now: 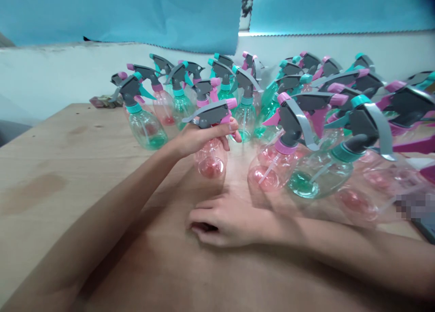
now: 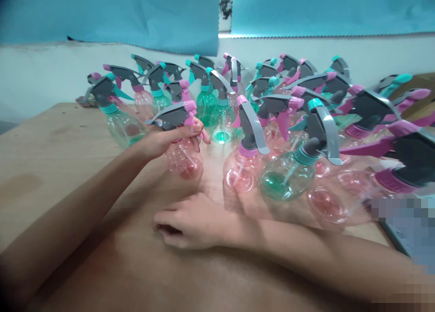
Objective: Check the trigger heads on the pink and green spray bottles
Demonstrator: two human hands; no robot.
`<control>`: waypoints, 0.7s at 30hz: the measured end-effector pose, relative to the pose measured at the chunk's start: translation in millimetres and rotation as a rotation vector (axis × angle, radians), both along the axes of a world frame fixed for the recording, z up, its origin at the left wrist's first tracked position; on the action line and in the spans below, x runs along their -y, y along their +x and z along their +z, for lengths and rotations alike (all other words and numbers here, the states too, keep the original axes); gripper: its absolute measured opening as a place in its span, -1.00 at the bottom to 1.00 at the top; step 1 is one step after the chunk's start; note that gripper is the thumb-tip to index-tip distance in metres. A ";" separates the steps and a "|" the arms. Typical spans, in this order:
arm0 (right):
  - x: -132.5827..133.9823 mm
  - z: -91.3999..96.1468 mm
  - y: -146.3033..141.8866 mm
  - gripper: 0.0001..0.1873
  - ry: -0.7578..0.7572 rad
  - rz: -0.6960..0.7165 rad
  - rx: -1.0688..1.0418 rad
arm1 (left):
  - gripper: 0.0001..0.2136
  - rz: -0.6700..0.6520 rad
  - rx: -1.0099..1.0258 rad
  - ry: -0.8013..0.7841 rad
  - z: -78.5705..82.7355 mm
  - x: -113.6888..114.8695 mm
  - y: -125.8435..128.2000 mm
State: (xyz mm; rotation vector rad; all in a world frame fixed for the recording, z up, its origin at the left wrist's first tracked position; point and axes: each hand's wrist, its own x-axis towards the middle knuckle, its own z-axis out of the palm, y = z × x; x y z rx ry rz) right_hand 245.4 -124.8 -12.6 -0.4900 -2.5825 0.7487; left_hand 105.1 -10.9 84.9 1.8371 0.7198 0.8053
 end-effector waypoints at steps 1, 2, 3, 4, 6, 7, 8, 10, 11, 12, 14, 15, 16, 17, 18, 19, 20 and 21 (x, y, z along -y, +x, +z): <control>0.0 -0.2 0.0 -0.84 0.002 0.000 0.003 | -0.69 -0.002 0.000 0.002 0.1 0.1 0.3; 0.1 -0.3 0.0 -0.85 0.006 -0.001 0.005 | -0.68 -0.005 0.002 0.004 0.4 0.4 0.8; 0.1 -0.4 0.0 -0.85 0.009 -0.003 0.006 | -0.66 -0.008 0.006 0.006 0.8 0.8 1.4; 0.2 -0.5 -0.1 -0.85 0.013 -0.006 0.004 | -0.65 -0.007 0.012 0.008 1.3 1.4 2.1; 0.3 -0.6 -0.1 -0.86 0.015 -0.008 -0.003 | -0.62 0.002 0.017 0.010 2.4 2.3 3.2; 0.3 -0.7 -0.1 -0.86 0.012 -0.009 -0.007 | -0.62 0.009 0.017 0.010 2.7 2.5 3.5; 0.3 -0.8 -0.1 -0.86 0.007 -0.008 -0.011 | -0.61 0.014 0.016 0.008 2.8 2.4 3.5; 0.3 -0.9 0.0 -0.85 0.001 -0.008 -0.016 | -0.63 0.012 0.012 0.002 2.1 1.4 2.7; 0.2 -0.9 0.1 -0.85 0.001 -0.008 -0.016 | -0.64 0.006 0.011 -0.002 1.4 0.7 2.1; 0.2 -0.8 0.2 -0.85 0.003 -0.007 -0.014 | -0.65 0.000 0.014 -0.005 0.5 -0.1 1.3; -0.1 -0.3 0.5 -0.84 0.006 -0.003 -0.008 | -0.69 -0.007 0.018 -0.007 -1.3 -1.4 0.1; -0.2 0.0 0.7 -0.84 0.006 -0.001 -0.004 | -0.70 -0.007 0.023 -0.004 -1.8 -1.6 -0.2; -0.3 0.2 0.8 -0.84 0.004 0.001 -0.001 | -0.71 -0.007 0.028 -0.002 -2.1 -1.6 -0.4; -0.4 0.4 1.0 -0.85 0.002 0.003 0.001 | -0.72 -0.007 0.032 -0.001 -2.0 -1.3 -0.3; -0.5 0.4 1.1 -0.85 0.003 0.004 0.003 | -0.72 -0.009 0.033 -0.002 -1.6 -0.8 -0.1; -0.6 0.4 1.1 -0.85 0.005 0.004 0.005 | -0.72 -0.008 0.032 -0.005 -1.1 -0.3 0.2; -0.7 0.2 1.2 -0.85 0.007 0.004 0.006 | -0.72 -0.003 0.027 -0.010 -0.5 0.2 0.5; -0.8 0.0 1.1 -0.85 0.008 0.004 0.005 | -0.71 0.006 0.016 -0.014 -0.1 0.6 0.7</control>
